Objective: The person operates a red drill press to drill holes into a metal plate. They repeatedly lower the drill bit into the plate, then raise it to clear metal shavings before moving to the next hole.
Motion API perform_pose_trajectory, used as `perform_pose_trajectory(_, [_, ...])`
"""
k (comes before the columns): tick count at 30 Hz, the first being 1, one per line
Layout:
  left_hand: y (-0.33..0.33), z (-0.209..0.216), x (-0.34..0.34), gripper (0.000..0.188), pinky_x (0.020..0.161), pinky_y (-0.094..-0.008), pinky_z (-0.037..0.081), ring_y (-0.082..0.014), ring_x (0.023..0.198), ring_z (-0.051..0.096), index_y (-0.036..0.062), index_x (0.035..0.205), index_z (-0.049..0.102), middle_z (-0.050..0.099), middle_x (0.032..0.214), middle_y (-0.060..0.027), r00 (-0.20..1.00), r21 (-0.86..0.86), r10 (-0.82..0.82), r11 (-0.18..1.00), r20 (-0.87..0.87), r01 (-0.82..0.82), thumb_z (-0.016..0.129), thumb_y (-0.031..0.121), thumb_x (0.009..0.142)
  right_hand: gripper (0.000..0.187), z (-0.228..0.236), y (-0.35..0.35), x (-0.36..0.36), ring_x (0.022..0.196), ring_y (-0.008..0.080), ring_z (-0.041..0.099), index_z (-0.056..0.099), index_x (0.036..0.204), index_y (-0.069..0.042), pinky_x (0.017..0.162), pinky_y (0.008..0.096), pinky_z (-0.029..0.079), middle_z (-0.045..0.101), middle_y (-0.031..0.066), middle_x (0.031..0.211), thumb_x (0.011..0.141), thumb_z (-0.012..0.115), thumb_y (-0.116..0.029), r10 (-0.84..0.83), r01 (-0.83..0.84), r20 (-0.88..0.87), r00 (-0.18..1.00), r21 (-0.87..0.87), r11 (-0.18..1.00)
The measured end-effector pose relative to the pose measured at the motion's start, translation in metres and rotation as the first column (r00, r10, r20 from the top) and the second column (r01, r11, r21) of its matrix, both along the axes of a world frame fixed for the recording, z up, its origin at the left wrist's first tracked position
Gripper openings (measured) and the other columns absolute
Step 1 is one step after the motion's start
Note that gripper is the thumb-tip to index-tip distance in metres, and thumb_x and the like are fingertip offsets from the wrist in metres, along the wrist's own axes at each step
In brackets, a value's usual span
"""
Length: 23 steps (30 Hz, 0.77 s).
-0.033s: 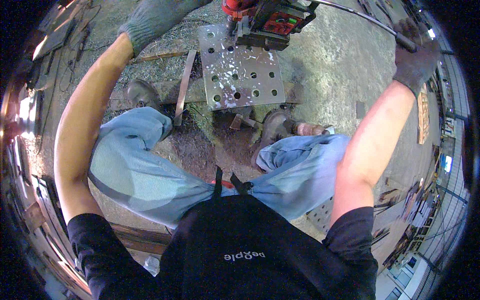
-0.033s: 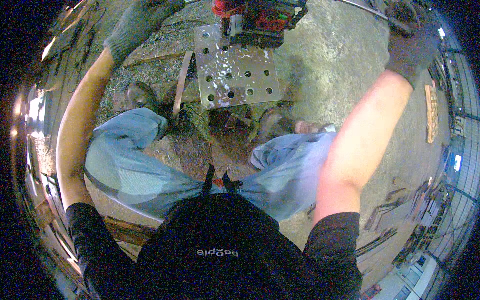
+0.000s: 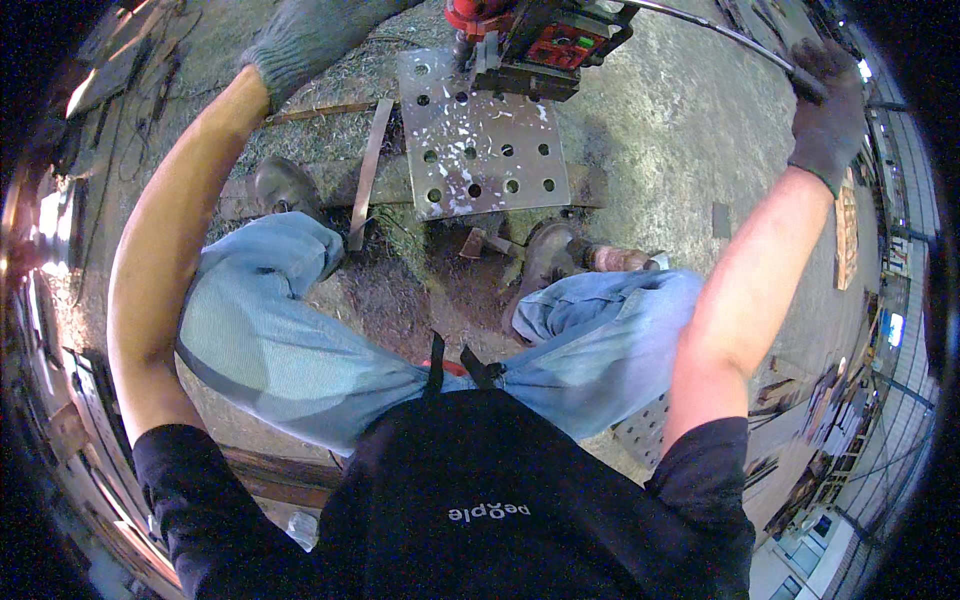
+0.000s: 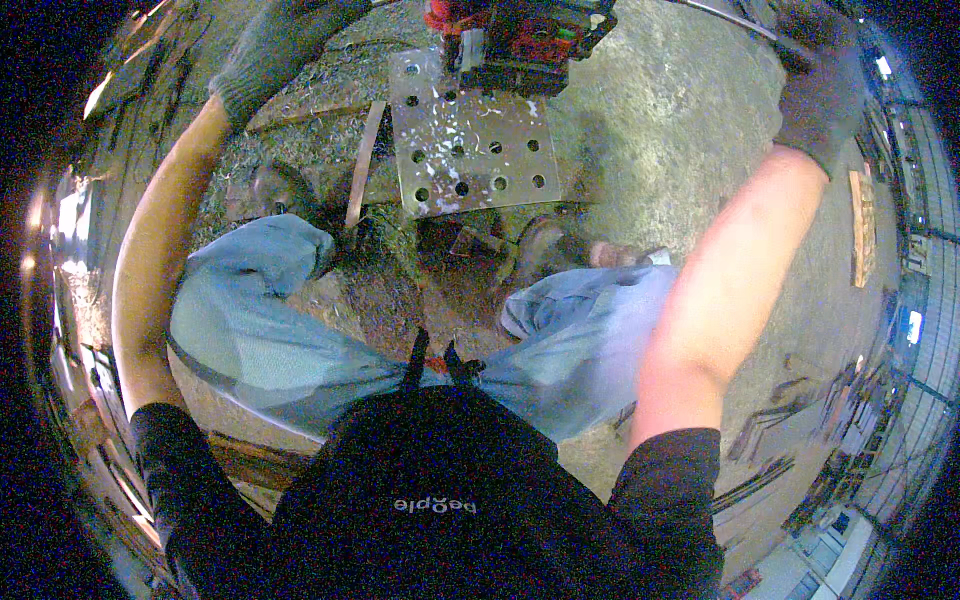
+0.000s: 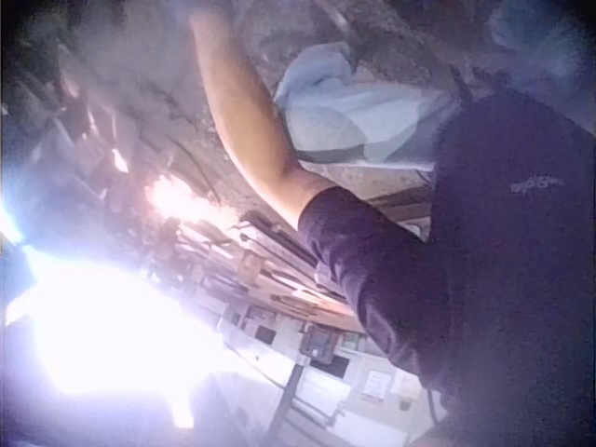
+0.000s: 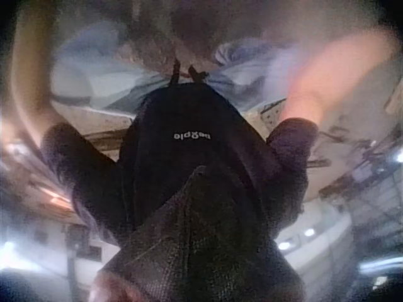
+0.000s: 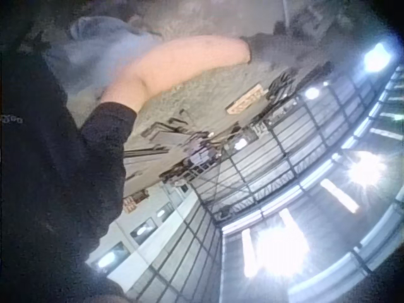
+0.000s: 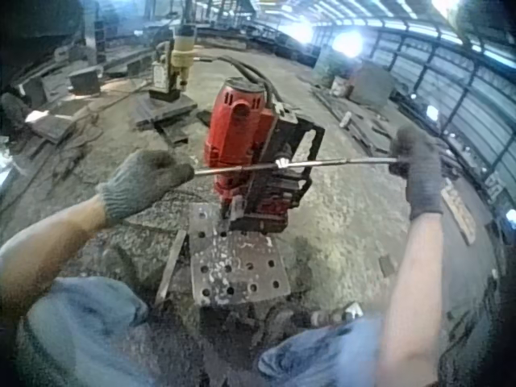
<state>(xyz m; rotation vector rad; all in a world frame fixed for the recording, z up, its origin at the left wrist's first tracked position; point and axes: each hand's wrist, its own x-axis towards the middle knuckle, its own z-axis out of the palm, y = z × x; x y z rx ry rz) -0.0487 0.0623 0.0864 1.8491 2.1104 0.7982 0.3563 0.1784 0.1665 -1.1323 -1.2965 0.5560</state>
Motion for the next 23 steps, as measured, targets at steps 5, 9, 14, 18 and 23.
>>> perform_pose_trajectory(5, [0.010, 0.012, 0.006, 0.044, 0.065, -0.0401, 0.047, -0.0205, 0.070, 0.061, -0.0021, 0.089, 0.068, 0.065, 0.073, -0.0168, 0.980, 0.362, -0.187, 0.920, 0.069, 0.150, 0.058, 0.041, 0.094, 0.038, -0.040, -0.011, 0.041, 0.071, 0.0170, 0.063, 0.062, 0.112, -0.001, 0.061, 0.0297, 0.052, 0.065, 0.0107, 0.087, 0.092, 0.059, -0.033, -0.083, 0.146, 0.272, 0.959, -0.219, 0.965])
perform_pose_trajectory(9, [0.004, 0.003, 0.000, 0.046, 0.059, -0.0373, 0.046, -0.0167, 0.062, 0.057, -0.0012, 0.089, 0.066, 0.062, 0.068, -0.0103, 0.971, 0.220, -0.101, 0.974, 0.215, 0.052, 0.055, 0.043, 0.096, 0.037, -0.056, -0.015, 0.031, 0.069, 0.0171, 0.063, 0.062, 0.110, 0.000, 0.058, 0.0288, 0.052, 0.065, 0.0110, 0.084, 0.092, 0.060, -0.032, -0.088, 0.094, 0.038, 0.995, -0.216, 0.972])
perform_pose_trajectory(14, [-0.005, 0.014, 0.008, 0.046, 0.056, -0.0351, 0.046, -0.0158, 0.059, 0.058, -0.0003, 0.090, 0.066, 0.060, 0.065, -0.0086, 0.974, 0.137, -0.071, 0.990, 0.216, 0.042, 0.054, 0.044, 0.095, 0.036, -0.055, -0.011, 0.031, 0.069, 0.0184, 0.067, 0.062, 0.110, 0.001, 0.057, 0.0300, 0.054, 0.066, 0.0119, 0.084, 0.092, 0.060, -0.031, -0.117, 0.117, 0.000, 0.993, -0.118, 0.986])
perform_pose_trajectory(18, [-0.009, 0.020, 0.014, 0.043, 0.053, -0.0337, 0.046, -0.0141, 0.057, 0.056, 0.0009, 0.086, 0.066, 0.058, 0.063, -0.0065, 0.964, 0.081, -0.027, 0.997, 0.265, 0.006, 0.054, 0.041, 0.095, 0.037, -0.057, -0.009, 0.033, 0.070, 0.0186, 0.068, 0.063, 0.108, 0.002, 0.058, 0.0303, 0.056, 0.068, 0.0131, 0.084, 0.092, 0.059, -0.031, -0.117, 0.114, -0.025, 0.993, -0.107, 0.988])
perform_pose_trajectory(23, [0.003, 0.004, -0.007, 0.035, 0.051, -0.0328, 0.044, -0.0129, 0.052, 0.053, 0.0044, 0.086, 0.066, 0.056, 0.061, -0.0029, 0.961, 0.018, -0.126, 0.992, 0.245, 0.126, 0.058, 0.037, 0.094, 0.038, -0.057, -0.010, 0.034, 0.069, 0.0185, 0.067, 0.064, 0.107, 0.002, 0.059, 0.0303, 0.056, 0.069, 0.0132, 0.083, 0.093, 0.059, -0.033, -0.089, 0.090, 0.010, 0.996, -0.045, 0.995])
